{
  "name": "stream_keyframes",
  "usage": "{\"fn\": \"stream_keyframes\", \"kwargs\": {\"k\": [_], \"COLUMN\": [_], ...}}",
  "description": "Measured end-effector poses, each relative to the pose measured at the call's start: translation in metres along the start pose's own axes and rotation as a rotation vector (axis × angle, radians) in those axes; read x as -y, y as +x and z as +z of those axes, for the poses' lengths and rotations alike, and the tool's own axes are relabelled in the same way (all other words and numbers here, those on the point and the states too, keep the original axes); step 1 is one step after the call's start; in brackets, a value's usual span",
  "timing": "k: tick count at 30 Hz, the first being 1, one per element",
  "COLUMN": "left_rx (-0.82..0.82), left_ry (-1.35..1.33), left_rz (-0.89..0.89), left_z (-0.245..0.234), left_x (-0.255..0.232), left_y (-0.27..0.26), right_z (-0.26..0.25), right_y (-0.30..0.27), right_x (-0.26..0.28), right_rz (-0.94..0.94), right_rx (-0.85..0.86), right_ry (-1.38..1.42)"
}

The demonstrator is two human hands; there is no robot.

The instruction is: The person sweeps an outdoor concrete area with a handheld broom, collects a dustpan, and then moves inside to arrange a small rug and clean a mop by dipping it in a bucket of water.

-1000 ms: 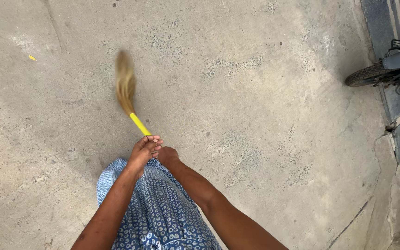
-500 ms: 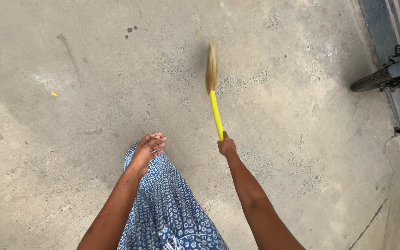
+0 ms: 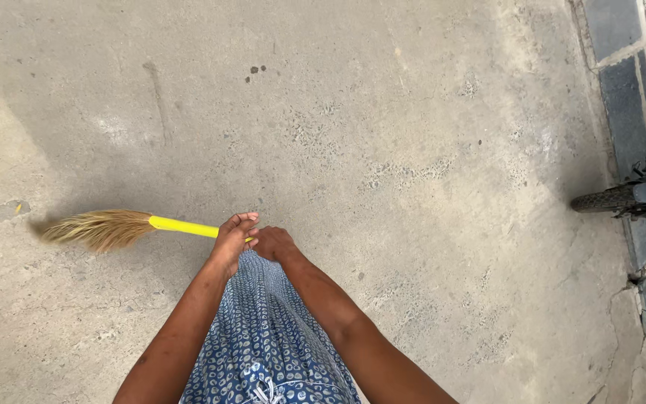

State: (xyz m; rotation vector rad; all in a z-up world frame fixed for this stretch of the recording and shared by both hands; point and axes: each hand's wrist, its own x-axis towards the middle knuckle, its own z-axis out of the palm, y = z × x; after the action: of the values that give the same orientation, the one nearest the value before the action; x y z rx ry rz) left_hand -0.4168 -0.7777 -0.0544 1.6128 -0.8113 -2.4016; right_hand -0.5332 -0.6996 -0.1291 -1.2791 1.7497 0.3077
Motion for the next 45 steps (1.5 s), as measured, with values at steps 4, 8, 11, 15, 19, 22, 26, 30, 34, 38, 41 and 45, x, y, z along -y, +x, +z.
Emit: {"fn": "stream_keyframes", "kwargs": {"k": [4, 8, 11, 15, 19, 22, 26, 30, 34, 38, 41, 45], "left_rx": [-0.013, -0.027, -0.06, -0.128, -0.192, -0.169, -0.09, -0.062, -0.114, -0.178, -0.217, -0.249], "left_ry": [-0.052, -0.045, -0.154, -0.185, -0.195, -0.207, -0.277, -0.158, -0.236, -0.316, -0.352, -0.451], "left_rz": [0.052, 0.115, 0.145, 0.174, 0.08, 0.08, 0.184, 0.119, 0.09, 0.105, 0.107, 0.171], "left_z": [-0.008, -0.017, -0.019, -0.021, -0.009, 0.01, 0.049, 0.068, 0.056, 0.038, 0.03, 0.023], "left_x": [-0.022, -0.054, -0.08, -0.098, -0.102, -0.102, -0.131, -0.174, -0.197, -0.2, -0.2, -0.196], "left_y": [0.016, 0.026, 0.032, 0.033, 0.074, 0.126, 0.169, 0.152, 0.135, 0.13, 0.131, 0.125], "right_z": [-0.052, -0.089, -0.129, -0.12, -0.083, -0.128, -0.209, -0.268, -0.325, -0.344, -0.271, -0.188], "right_y": [-0.047, -0.039, 0.022, 0.095, 0.121, 0.15, 0.136, 0.102, 0.139, 0.193, 0.21, 0.21], "right_x": [-0.079, -0.171, -0.188, -0.126, -0.036, -0.013, -0.057, -0.154, -0.203, -0.18, -0.102, 0.005], "right_rz": [0.181, 0.334, 0.47, 0.372, 0.079, -0.094, -0.146, 0.257, 0.382, 0.405, 0.087, -0.068], "right_rx": [-0.138, -0.436, -0.343, -0.301, -0.009, -0.015, -0.167, -0.299, -0.461, -0.269, -0.25, 0.011], "right_ry": [0.147, 0.319, 0.363, 0.172, -0.042, -0.06, -0.048, 0.209, 0.163, 0.094, 0.027, -0.071]}}
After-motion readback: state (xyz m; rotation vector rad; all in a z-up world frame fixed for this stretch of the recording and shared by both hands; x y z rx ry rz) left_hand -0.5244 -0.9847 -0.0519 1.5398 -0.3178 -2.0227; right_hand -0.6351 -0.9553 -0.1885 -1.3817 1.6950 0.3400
